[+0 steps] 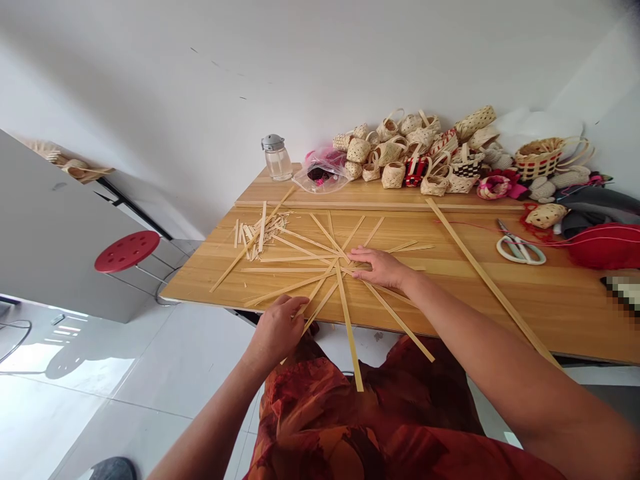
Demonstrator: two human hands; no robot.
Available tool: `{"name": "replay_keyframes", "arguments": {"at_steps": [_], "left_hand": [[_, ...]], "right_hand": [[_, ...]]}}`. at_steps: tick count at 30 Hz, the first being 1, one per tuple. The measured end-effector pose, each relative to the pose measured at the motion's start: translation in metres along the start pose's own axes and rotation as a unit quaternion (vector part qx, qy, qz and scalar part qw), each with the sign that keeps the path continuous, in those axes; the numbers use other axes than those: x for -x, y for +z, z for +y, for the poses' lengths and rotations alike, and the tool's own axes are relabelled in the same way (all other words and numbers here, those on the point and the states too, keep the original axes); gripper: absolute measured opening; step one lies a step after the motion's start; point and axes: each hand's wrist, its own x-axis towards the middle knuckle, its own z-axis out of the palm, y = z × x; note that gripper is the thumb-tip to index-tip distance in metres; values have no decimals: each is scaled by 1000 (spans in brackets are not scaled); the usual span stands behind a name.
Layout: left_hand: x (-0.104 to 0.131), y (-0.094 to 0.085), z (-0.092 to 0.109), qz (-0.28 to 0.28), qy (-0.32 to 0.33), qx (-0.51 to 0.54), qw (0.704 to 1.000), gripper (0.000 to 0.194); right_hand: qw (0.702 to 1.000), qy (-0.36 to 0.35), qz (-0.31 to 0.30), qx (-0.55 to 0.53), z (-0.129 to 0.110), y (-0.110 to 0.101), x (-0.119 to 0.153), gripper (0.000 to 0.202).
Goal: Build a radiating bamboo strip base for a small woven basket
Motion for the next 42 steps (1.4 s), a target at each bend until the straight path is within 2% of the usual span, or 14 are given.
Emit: {"name": "replay_keyframes", "arguments": {"at_steps": [13,20,27,33,42], "left_hand": [[2,-1,-1,-10,5,-18,1000,39],[1,1,-2,-10,6,-15,1000,38],[1,1,-3,-3,21,-25,999,36],[1,2,-5,2,26,-17,1000,35],[2,3,-9,11,27,-4,1000,33]], "right_hand": [[1000,21,-21,2,-2,-4,-1,56],[999,23,-26,6,-3,-4,-2,48],[999,45,-1,12,-13,-2,-4,43],[993,99,60,34,-26,9,-6,60],[991,79,91,57,-29,20,-2,65]]}}
